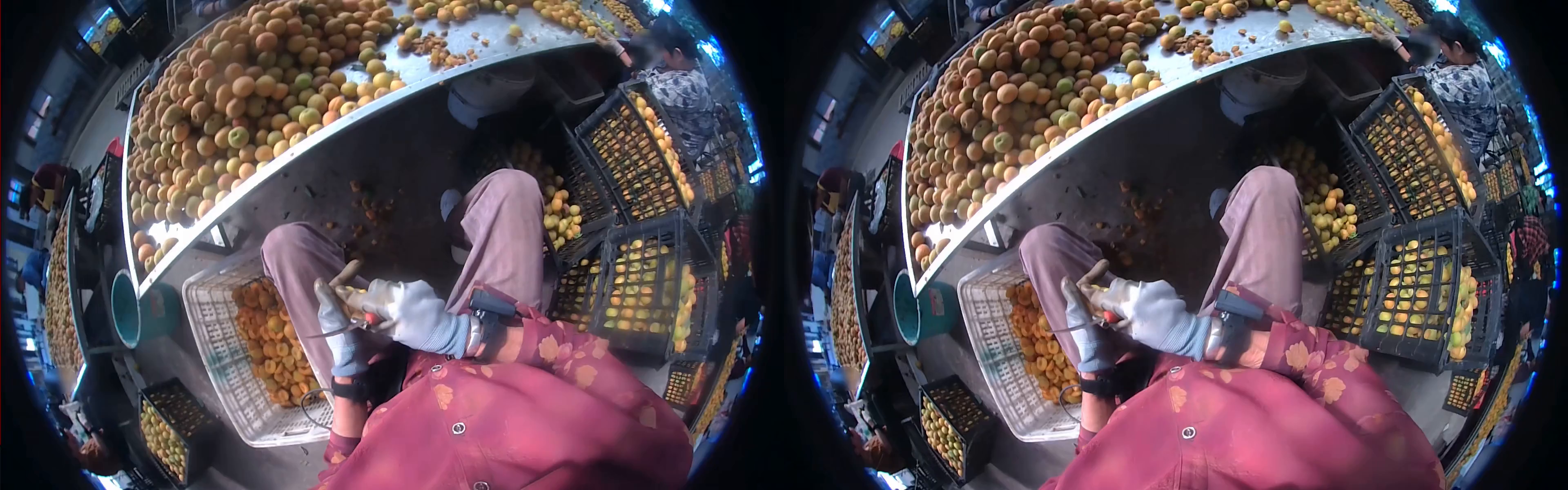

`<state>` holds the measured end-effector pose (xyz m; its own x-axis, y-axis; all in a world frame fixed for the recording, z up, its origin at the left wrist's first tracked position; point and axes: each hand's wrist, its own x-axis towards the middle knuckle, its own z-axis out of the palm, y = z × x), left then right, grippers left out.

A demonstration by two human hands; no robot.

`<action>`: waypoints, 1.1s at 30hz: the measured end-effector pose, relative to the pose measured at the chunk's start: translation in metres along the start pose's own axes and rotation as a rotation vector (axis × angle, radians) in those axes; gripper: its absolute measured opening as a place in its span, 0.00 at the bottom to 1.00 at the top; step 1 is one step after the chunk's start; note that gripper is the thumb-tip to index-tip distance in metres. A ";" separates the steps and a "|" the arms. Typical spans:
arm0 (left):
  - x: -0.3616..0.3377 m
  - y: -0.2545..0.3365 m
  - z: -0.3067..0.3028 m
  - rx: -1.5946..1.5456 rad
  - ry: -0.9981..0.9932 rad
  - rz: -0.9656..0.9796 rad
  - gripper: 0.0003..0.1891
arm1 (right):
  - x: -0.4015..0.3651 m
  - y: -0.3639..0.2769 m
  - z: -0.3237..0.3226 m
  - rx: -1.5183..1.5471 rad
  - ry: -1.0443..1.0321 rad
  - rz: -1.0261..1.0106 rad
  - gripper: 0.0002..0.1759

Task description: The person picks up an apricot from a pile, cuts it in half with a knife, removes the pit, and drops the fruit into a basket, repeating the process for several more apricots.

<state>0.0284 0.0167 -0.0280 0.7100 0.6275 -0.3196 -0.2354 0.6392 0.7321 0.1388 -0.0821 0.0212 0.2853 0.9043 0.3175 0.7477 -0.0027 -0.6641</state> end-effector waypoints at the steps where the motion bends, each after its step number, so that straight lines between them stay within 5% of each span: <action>1: -0.005 0.008 0.020 0.069 0.109 0.026 0.37 | 0.000 0.002 0.002 -0.007 0.039 -0.046 0.22; 7: -0.012 0.033 0.049 0.156 0.196 0.043 0.32 | 0.013 -0.003 -0.012 0.178 -0.011 0.063 0.13; 9: -0.008 0.040 0.047 0.227 0.210 0.104 0.28 | 0.019 0.001 -0.007 0.711 0.024 0.481 0.06; 11: -0.008 0.057 0.040 0.542 0.259 0.181 0.25 | 0.034 0.014 -0.015 1.074 0.141 0.519 0.06; 13: -0.021 0.102 0.024 0.607 0.480 0.129 0.21 | 0.071 0.032 -0.063 0.835 0.053 0.862 0.07; 15: -0.012 0.104 -0.042 0.913 0.516 0.538 0.17 | 0.092 0.060 -0.083 0.851 0.233 0.752 0.07; 17: -0.015 0.108 -0.100 1.473 0.621 0.669 0.18 | 0.120 0.096 -0.106 0.845 0.353 0.725 0.09; 19: -0.020 0.114 -0.092 0.916 0.854 0.188 0.21 | 0.150 0.130 -0.132 0.835 0.467 0.611 0.13; 20: -0.017 0.101 -0.140 0.844 0.885 0.079 0.26 | 0.164 0.149 -0.150 0.687 0.467 0.555 0.15; 21: -0.012 0.082 -0.204 0.996 0.850 -0.013 0.29 | 0.176 0.135 -0.175 0.667 0.394 0.697 0.16; 23: -0.010 0.041 -0.271 1.247 0.914 0.027 0.31 | 0.179 0.191 -0.175 0.887 0.529 0.582 0.20; 24: -0.014 0.049 -0.240 1.249 0.943 -0.122 0.34 | 0.171 0.198 -0.174 0.853 0.563 0.626 0.21; 27: -0.019 0.057 -0.214 1.042 0.933 -0.171 0.29 | 0.133 0.180 -0.171 0.873 0.525 0.723 0.22; 31: 0.005 0.090 -0.178 1.061 0.848 -0.074 0.21 | 0.081 0.150 -0.172 1.008 0.398 0.742 0.25; 33: 0.021 0.112 -0.162 1.752 0.529 0.340 0.14 | 0.065 0.136 -0.177 0.957 0.380 0.739 0.26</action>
<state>-0.0907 0.1734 -0.0503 0.4496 0.8899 0.0768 0.8058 -0.4411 0.3951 0.3651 -0.0996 0.0711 0.7202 0.6397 -0.2685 -0.3488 -0.0007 -0.9372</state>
